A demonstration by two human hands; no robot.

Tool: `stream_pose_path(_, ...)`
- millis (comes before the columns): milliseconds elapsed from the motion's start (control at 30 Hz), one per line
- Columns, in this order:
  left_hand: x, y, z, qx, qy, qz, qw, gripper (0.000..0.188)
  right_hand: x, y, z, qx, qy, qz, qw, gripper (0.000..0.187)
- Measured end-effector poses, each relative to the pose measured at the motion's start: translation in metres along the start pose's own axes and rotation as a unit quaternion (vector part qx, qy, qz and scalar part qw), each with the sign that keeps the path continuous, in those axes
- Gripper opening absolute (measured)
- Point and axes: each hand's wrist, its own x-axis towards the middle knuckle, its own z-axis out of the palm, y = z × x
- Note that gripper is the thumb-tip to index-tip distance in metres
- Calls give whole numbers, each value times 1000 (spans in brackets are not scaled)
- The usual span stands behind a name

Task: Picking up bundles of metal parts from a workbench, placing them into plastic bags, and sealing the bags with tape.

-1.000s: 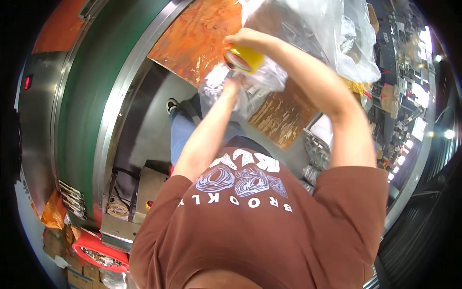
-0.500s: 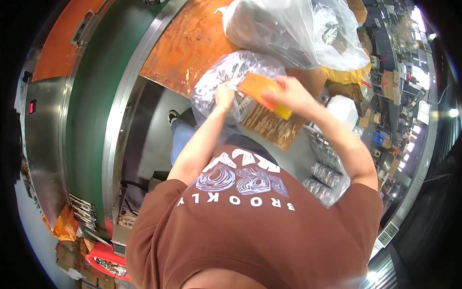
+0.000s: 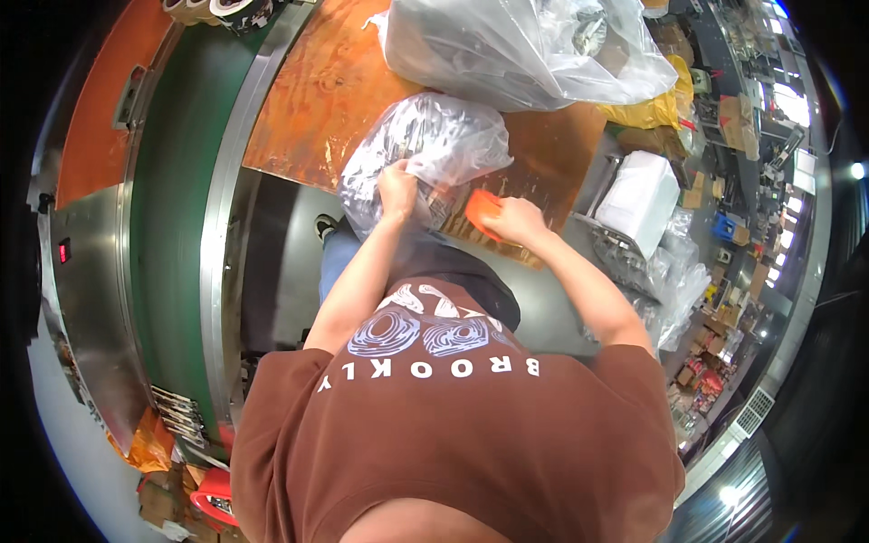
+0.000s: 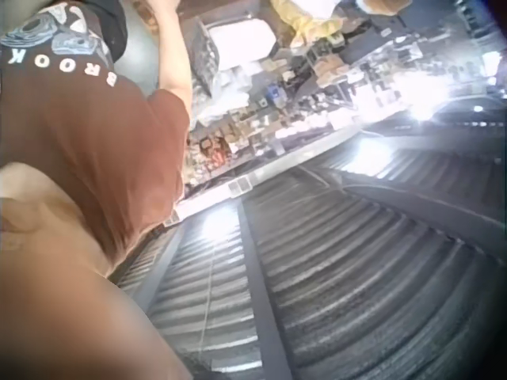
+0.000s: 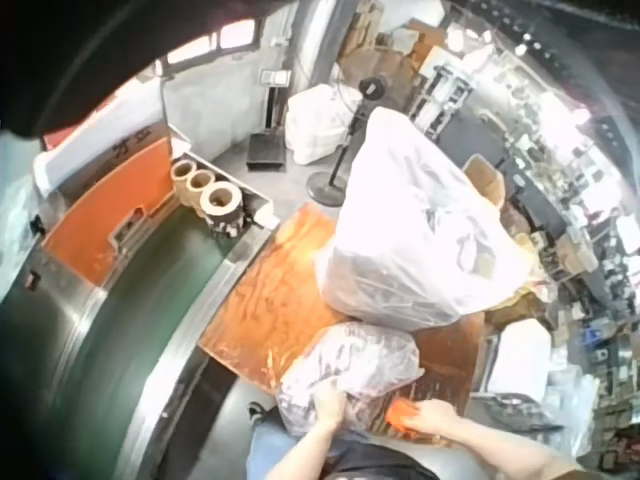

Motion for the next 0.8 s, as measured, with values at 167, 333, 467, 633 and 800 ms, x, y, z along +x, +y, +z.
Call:
stream_pose_path(167,9,4,-14,-80,40,8,996,22,-2,109,66,-296,-149,19,943,38)
stream_pose_path(333,5,-15,-17,64,30,54,996,20,-54,61,-51,-7,-124,178,976,45)
stream_pose_path(467,-9,-5,-9,61,37,-55,996,19,-36,-62,-130,293,-102,-98,946,38)
stream_pose_path(633,-31,-10,5,-154,44,-82,984,17,92,-217,-109,322,-149,-214,910,49)
stream_pose_path(800,-29,-39,34,-371,-49,-173,911,24,202,-263,-33,170,-106,-99,975,56)
